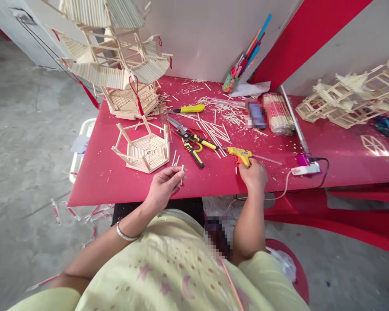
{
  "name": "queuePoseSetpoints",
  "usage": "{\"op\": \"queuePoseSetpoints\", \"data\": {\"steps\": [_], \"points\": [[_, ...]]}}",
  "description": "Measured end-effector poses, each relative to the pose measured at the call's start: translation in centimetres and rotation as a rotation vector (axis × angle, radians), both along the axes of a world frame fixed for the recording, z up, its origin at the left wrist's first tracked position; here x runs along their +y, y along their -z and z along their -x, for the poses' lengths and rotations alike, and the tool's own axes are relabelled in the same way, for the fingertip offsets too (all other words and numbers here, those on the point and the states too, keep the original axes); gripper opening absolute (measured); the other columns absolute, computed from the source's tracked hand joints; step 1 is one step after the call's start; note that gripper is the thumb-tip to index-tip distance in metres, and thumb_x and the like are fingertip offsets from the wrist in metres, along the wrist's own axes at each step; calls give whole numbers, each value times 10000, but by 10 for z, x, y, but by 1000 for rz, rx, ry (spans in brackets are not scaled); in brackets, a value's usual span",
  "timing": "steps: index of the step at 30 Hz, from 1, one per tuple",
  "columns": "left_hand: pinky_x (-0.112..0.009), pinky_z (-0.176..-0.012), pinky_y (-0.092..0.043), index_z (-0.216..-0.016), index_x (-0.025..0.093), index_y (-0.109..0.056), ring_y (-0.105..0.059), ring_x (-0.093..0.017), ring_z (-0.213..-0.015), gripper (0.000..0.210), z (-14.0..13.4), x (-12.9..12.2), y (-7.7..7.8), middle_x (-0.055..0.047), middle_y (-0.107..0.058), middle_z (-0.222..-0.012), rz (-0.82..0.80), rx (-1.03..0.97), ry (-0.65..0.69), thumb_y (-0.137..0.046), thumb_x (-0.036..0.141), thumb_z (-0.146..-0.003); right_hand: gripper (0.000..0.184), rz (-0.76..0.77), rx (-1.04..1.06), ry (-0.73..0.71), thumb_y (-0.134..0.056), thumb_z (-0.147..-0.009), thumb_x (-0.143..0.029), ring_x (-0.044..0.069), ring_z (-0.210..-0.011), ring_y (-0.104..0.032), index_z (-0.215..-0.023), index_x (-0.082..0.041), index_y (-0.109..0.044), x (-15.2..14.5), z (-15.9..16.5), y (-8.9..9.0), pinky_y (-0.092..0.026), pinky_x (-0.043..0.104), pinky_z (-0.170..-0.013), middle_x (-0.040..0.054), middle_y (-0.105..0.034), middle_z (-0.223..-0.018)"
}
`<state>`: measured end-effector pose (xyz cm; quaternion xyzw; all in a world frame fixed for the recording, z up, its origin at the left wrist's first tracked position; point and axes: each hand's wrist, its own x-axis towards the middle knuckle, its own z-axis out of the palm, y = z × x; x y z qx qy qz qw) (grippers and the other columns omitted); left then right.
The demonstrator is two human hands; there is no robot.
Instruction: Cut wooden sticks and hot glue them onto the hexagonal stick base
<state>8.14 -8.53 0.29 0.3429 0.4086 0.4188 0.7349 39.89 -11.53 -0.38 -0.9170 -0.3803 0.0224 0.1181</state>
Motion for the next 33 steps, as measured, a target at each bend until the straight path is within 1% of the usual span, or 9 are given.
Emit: {"op": "queuePoseSetpoints", "data": {"steps": [4,9,11,13,15,18,20,25,33], "points": [[-153,-416,-345,-909,152,-730,-464,-48,-490,396,-1,1,2,-12,-672,-688,5,4,8,-901,462,-731,490,-89,35,8,-528,-872,-337,326,-1009,-649,-1282,-144,-714,0,1,9,-490,421,-876,200,-700,-1131],[-147,-430,-345,-884,152,-724,-464,-42,-485,416,0,3,0,-11,-676,-682,10,26,2,-908,484,-714,532,-314,-64,34,-563,-818,-261,372,-1096,-636,-1291,-66,-708,-1,7,19,-497,500,-947,247,-694,-1153],[-150,-444,-355,-880,152,-727,-473,-43,-494,422,1,4,-1,-16,-686,-692,12,39,0,-908,493,-710,510,-463,-136,9,-600,-820,-262,384,-1169,-620,-1281,-80,-718,-3,20,14,-484,532,-1003,250,-677,-1238],[-157,-462,-372,-874,151,-734,-486,-47,-507,419,2,4,0,-26,-701,-711,-4,60,11,-897,506,-723,420,-628,-101,-68,-617,-876,-312,354,-1187,-628,-1233,-135,-747,-7,44,2,-494,514,-1021,209,-687,-1258],[-169,-482,-394,-869,151,-747,-504,-56,-522,414,2,5,3,-34,-709,-720,-43,88,31,-875,525,-747,322,-701,190,-260,-615,-953,-402,270,-1026,-696,-1126,-190,-785,-11,76,-12,-558,412,-910,137,-752,-1112],[-196,-518,-428,-888,156,-775,-530,-78,-545,399,3,5,8,-32,-708,-705,-137,156,56,-834,538,-792,259,-612,726,-529,-672,-961,-436,206,-906,-732,-1059,-235,-804,-11,124,-30,-575,316,-815,72,-796,-1029],[-217,-577,-468,-903,160,-792,-570,-100,-596,366,5,5,10,-37,-720,-723,-238,219,56,-811,517,-825,233,-543,898,-630,-707,-945,-430,197,-889,-742,-1010,-236,-819,-6,147,-35,-573,295,-799,57,-808,-984],[-256,-703,-525,-877,169,-801,-651,-150,-723,267,17,8,11,-52,-743,-779,-497,334,59,-755,431,-897,211,-472,1024,-720,-728,-927,-403,186,-827,-743,-954,-225,-838,9,159,-32,-573,291,-776,42,-815,-905],[-285,-754,-556,-877,180,-811,-711,-179,-763,219,23,14,8,-76,-785,-848,-591,360,98,-712,367,-935,256,-354,1314,-691,-754,-897,-458,161,-703,-729,-966,-232,-851,15,149,-28,-590,286,-686,36,-826,-837]]}}
